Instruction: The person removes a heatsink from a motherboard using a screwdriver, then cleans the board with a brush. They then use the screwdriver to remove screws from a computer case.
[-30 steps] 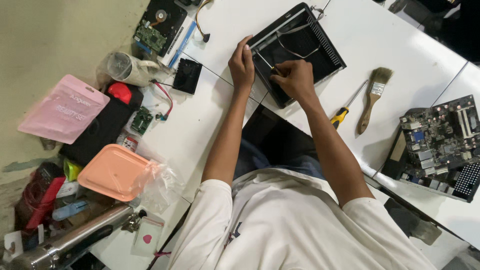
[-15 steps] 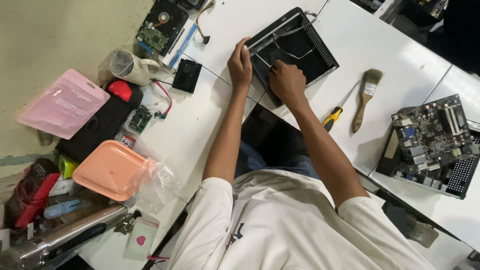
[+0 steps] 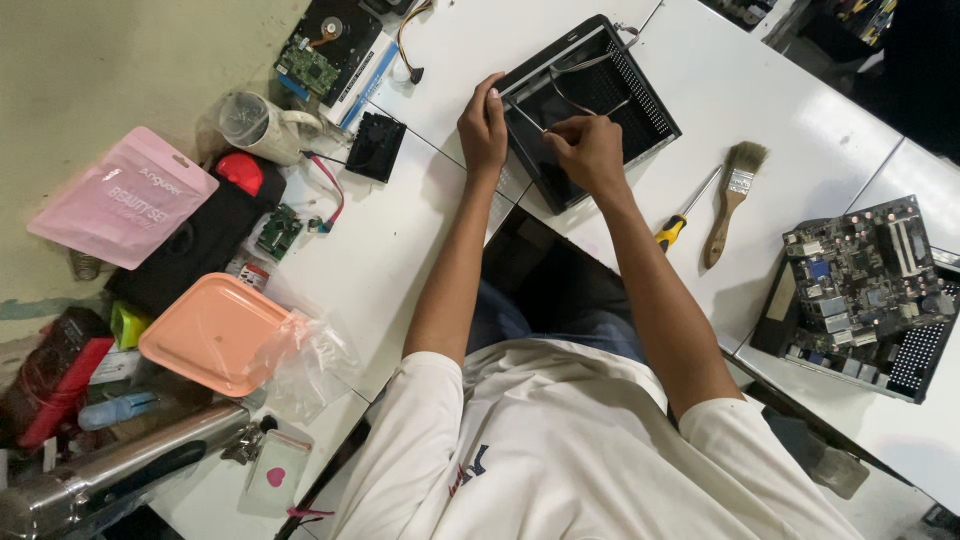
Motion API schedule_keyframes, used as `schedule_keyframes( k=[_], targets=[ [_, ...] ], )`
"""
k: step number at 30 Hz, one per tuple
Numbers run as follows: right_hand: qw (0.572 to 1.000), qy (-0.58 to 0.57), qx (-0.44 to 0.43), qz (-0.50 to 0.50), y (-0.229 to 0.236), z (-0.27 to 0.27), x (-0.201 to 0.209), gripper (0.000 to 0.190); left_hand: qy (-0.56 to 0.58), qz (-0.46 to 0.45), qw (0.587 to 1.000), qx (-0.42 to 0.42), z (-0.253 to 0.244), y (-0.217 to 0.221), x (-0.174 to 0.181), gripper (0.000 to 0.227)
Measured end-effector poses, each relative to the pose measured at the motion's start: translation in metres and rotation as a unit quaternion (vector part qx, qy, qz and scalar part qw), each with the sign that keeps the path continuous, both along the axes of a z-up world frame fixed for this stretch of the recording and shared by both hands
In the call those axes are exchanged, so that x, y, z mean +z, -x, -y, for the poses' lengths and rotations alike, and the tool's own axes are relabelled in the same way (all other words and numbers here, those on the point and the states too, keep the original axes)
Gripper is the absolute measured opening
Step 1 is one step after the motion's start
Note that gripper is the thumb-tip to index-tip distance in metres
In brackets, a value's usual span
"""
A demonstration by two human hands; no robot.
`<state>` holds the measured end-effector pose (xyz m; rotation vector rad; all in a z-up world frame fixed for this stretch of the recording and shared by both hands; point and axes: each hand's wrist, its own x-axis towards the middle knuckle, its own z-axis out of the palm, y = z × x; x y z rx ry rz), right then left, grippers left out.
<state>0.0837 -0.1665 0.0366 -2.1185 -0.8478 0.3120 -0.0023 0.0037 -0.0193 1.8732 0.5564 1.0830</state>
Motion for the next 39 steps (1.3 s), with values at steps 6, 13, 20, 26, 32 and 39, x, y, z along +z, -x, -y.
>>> schedule_keyframes(
  k=[6, 13, 20, 26, 32, 39],
  targets=[
    [0.991, -0.026, -0.009, 0.134, 0.019, -0.006, -0.013, 0.026, -0.005, -0.003, 1.000, 0.000, -0.001, -0.002, -0.003, 0.038],
    [0.995, 0.063, 0.048, 0.060, 0.006, -0.012, -0.015, 0.028, -0.004, -0.001, 1.000, 0.004, 0.002, -0.001, -0.001, 0.036],
    [0.988, 0.138, 0.065, -0.001, 0.014, -0.010, 0.005, 0.042, -0.005, -0.011, 1.000, 0.001, 0.002, 0.000, 0.001, 0.037],
    [0.980, 0.146, 0.096, -0.100, 0.001, -0.009, 0.010, 0.037, -0.004, -0.010, 1.000, -0.001, 0.001, -0.001, 0.000, 0.037],
    [0.982, 0.128, 0.112, -0.085, -0.006, -0.007, 0.008, 0.025, 0.001, -0.009, 1.000, -0.001, 0.000, -0.001, 0.001, 0.037],
    [0.991, 0.051, 0.034, 0.118, 0.010, -0.010, -0.014, 0.020, 0.005, -0.022, 1.000, -0.006, 0.004, 0.003, 0.009, 0.040]
  ],
)
